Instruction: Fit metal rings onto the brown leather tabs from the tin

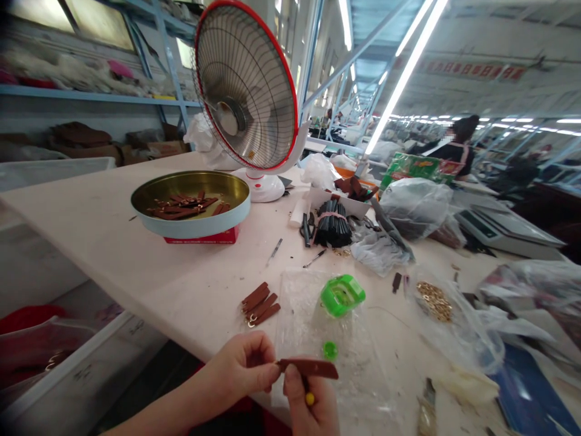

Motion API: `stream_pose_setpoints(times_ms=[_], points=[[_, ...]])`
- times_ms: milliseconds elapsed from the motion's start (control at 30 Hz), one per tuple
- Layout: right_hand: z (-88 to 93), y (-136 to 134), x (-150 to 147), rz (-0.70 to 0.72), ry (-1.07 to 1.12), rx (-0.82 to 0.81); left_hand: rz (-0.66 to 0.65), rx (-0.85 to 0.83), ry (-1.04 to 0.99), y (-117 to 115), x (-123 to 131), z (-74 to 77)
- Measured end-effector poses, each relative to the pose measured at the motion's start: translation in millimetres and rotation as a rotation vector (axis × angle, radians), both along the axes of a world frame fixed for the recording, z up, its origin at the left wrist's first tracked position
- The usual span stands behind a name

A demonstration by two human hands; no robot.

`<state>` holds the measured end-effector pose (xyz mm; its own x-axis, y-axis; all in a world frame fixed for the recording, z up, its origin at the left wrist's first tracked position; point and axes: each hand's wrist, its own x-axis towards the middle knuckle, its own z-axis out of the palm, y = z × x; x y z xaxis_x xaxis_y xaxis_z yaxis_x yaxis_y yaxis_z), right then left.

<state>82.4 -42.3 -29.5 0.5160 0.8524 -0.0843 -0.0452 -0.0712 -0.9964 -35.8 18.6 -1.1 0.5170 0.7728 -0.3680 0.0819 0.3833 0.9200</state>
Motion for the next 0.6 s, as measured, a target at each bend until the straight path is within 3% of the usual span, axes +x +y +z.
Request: stream_pose_setpoints(times_ms=[133, 267, 400, 600], points=[[-3.9, 2, 0, -0.016, -0.02, -0.017, 0.028, 0.099, 0.056, -2, 3, -7.9], [-9.6, 6, 4, 0.039, -0.001, -0.087, -0.036, 0.202, 0.102, 0, 5, -10.7], [-7.5, 9, 21, 0.108, 0.036, -0.054, 0.009, 0.072, 0.055, 6, 11, -13.3], [-4.7, 9, 78, -0.168, -0.241, -0.07, 0.084, -0.119, -0.047, 15, 22, -20.3]])
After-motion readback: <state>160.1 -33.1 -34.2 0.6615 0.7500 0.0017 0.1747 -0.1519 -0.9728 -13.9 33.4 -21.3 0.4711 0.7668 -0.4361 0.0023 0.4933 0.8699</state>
